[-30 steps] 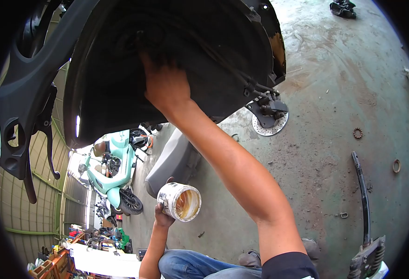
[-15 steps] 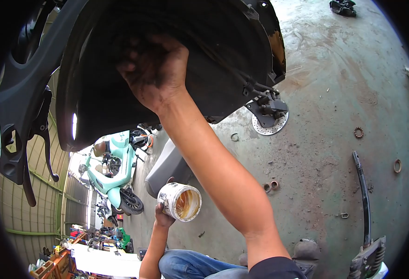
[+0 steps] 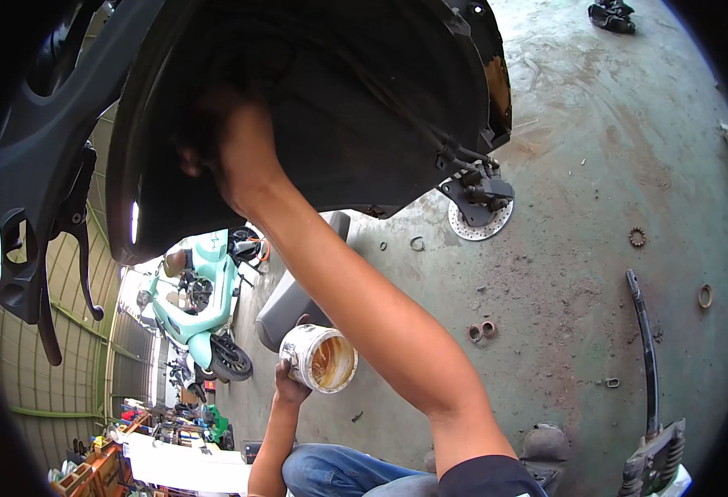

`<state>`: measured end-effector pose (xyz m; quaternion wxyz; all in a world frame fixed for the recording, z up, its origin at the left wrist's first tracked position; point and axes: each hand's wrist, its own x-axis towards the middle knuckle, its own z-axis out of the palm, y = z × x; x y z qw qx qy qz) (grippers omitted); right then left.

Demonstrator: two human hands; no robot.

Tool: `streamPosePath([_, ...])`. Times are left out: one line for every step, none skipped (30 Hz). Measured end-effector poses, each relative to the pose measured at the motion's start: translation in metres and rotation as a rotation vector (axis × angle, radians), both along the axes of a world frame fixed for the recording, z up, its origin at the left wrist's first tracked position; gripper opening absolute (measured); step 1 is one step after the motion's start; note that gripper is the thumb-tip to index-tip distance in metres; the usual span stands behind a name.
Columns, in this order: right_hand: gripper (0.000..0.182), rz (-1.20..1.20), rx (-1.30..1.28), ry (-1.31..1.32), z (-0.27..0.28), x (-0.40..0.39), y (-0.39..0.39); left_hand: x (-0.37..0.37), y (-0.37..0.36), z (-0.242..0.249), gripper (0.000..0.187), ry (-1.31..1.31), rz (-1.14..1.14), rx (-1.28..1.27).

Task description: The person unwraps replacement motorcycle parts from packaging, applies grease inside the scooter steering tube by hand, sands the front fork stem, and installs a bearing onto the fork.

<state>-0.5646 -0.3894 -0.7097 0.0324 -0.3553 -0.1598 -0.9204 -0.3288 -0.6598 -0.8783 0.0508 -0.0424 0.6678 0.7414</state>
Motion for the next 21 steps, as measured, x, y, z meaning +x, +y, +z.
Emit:
streamPosePath([0.026,0.0,0.002,0.002,-0.004,0.001,-0.006,0.0,0.001,0.0,0.113,0.003,0.001,0.004])
streamPosePath([0.035,-0.179,0.186,-0.078,-0.009,0.001,-0.013,0.0,0.0,0.001,0.113,0.005,0.002,0.006])
streamPosePath([0.04,-0.27,0.278,-0.117,-0.017,-0.006,-0.023,0.001,-0.001,0.001,0.114,-0.003,0.002,0.0])
streamPosePath([0.046,-0.359,0.373,-0.158,-0.025,-0.014,-0.032,0.001,-0.001,0.001,0.114,-0.012,0.0,-0.005])
streamPosePath([0.055,-0.815,0.567,-0.267,-0.039,-0.033,-0.044,0.001,-0.002,0.0,0.114,-0.011,-0.001,-0.004])
streamPosePath([0.059,-1.045,0.663,-0.306,-0.047,-0.043,-0.041,0.002,-0.003,0.0,0.114,-0.017,0.001,-0.006])
streamPosePath([0.065,-1.273,0.753,-0.374,-0.051,-0.049,-0.036,0.003,-0.004,0.0,0.114,-0.023,0.004,-0.009])
streamPosePath([0.069,-1.553,1.049,-0.366,-0.061,-0.055,-0.025,0.002,-0.005,0.0,0.114,-0.022,0.005,-0.007])
streamPosePath([0.074,-1.823,1.355,-0.347,-0.067,-0.057,-0.011,0.002,-0.005,0.0,0.114,-0.027,0.005,-0.006])
streamPosePath([0.074,-1.822,1.356,-0.345,-0.067,-0.056,0.003,0.003,-0.006,0.0,0.114,-0.032,0.005,-0.004])
streamPosePath([0.072,-1.825,1.502,-0.271,-0.066,-0.055,0.018,0.003,-0.005,0.0,0.114,-0.032,0.004,-0.003])
streamPosePath([0.07,-1.821,1.647,-0.194,-0.066,-0.055,0.027,0.003,-0.005,0.001,0.114,-0.031,0.005,0.001])
streamPosePath([0.07,-1.826,1.646,-0.192,-0.068,-0.061,0.029,0.002,-0.004,0.001,0.114,-0.027,0.003,0.006])
streamPosePath([0.065,-2.057,1.571,-0.288,-0.072,-0.066,0.028,0.001,-0.005,0.0,0.114,-0.026,0.002,0.006])
streamPosePath([0.061,-2.286,1.475,-0.385,-0.07,-0.066,0.03,0.001,-0.007,-0.001,0.114,-0.028,0.003,0.012])
streamPosePath([0.061,-2.285,1.476,-0.385,-0.07,-0.066,0.032,0.002,-0.008,-0.002,0.114,-0.033,0.004,0.017])
streamPosePath([0.059,-2.333,1.465,-0.348,-0.07,-0.066,0.035,0.001,-0.008,-0.002,0.114,-0.033,0.003,0.016])
streamPosePath([0.057,-2.382,1.453,-0.31,-0.068,-0.065,0.038,0.001,-0.008,-0.002,0.114,-0.031,0.002,0.019])
streamPosePath([0.057,-2.382,1.454,-0.311,-0.068,-0.067,0.038,0.0,-0.007,-0.003,0.114,-0.031,0.001,0.022])
streamPosePath([0.059,-2.41,1.439,-0.363,-0.066,-0.068,0.038,0.0,-0.006,-0.003,0.114,-0.032,0.0,0.022])
streamPosePath([0.061,-2.435,1.425,-0.417,-0.066,-0.069,0.038,-0.001,-0.003,-0.001,0.114,-0.036,0.002,0.029])
